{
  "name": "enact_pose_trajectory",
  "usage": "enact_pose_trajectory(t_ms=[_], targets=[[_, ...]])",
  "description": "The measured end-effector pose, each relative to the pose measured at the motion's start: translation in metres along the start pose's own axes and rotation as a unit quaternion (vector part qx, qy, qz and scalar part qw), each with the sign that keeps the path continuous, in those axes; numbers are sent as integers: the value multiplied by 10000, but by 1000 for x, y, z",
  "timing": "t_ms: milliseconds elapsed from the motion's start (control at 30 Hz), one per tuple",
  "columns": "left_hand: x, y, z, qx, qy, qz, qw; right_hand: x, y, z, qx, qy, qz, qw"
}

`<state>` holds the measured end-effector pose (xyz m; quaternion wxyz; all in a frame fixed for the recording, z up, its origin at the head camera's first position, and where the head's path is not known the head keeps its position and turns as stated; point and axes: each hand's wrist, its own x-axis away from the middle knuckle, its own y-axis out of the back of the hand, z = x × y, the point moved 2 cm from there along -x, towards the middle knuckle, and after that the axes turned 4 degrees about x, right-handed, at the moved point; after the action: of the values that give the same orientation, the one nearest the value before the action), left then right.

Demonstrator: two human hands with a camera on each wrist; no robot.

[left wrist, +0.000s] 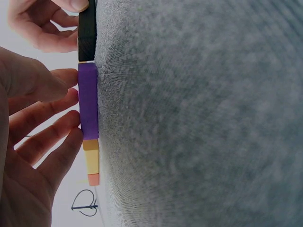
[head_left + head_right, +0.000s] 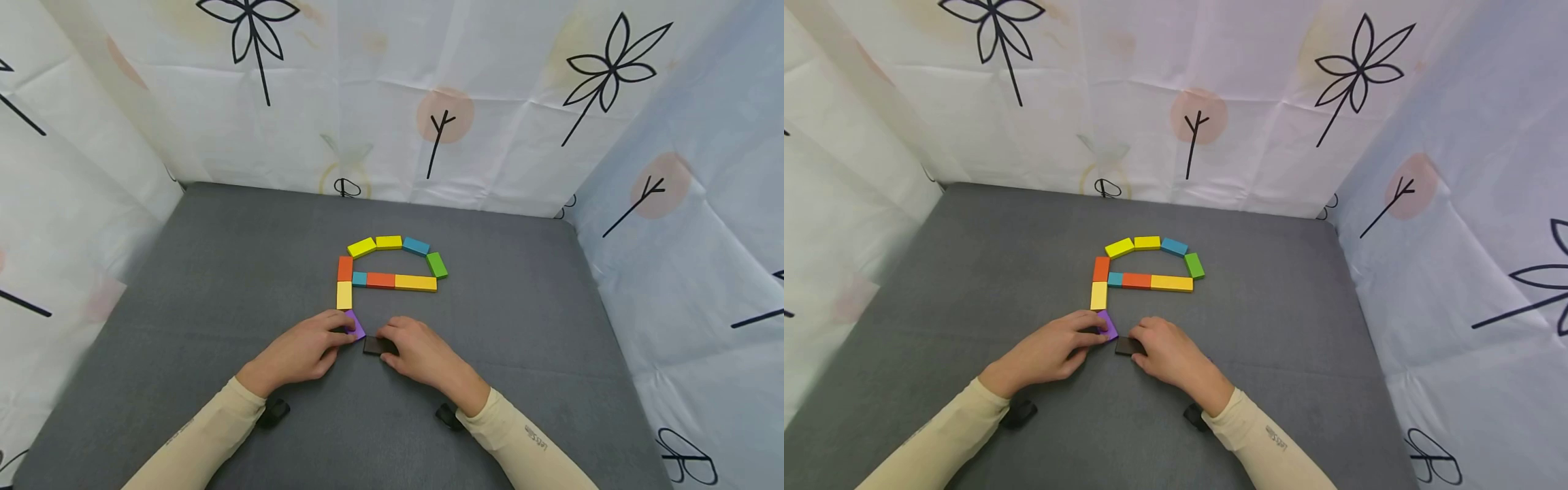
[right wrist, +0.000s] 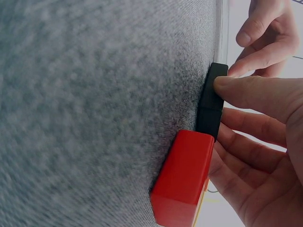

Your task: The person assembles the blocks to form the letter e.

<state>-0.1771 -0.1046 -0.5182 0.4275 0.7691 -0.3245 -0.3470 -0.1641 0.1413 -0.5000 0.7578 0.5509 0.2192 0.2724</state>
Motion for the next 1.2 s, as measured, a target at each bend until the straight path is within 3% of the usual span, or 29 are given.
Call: enact_pose_trajectory(t_ms=[900,1067,1200], targets=[[-2,-3,-6,-109,17,-125,9999,-1,-4,0,164,53,-56,9998],[-2,-5,-7,-94,-24,-213,9997,3,1,-3,-96,-70,-60,9999],[-2,-5,-10,-62,-62,-283,9996,14,20,-14,-460,-366,-262,9979]])
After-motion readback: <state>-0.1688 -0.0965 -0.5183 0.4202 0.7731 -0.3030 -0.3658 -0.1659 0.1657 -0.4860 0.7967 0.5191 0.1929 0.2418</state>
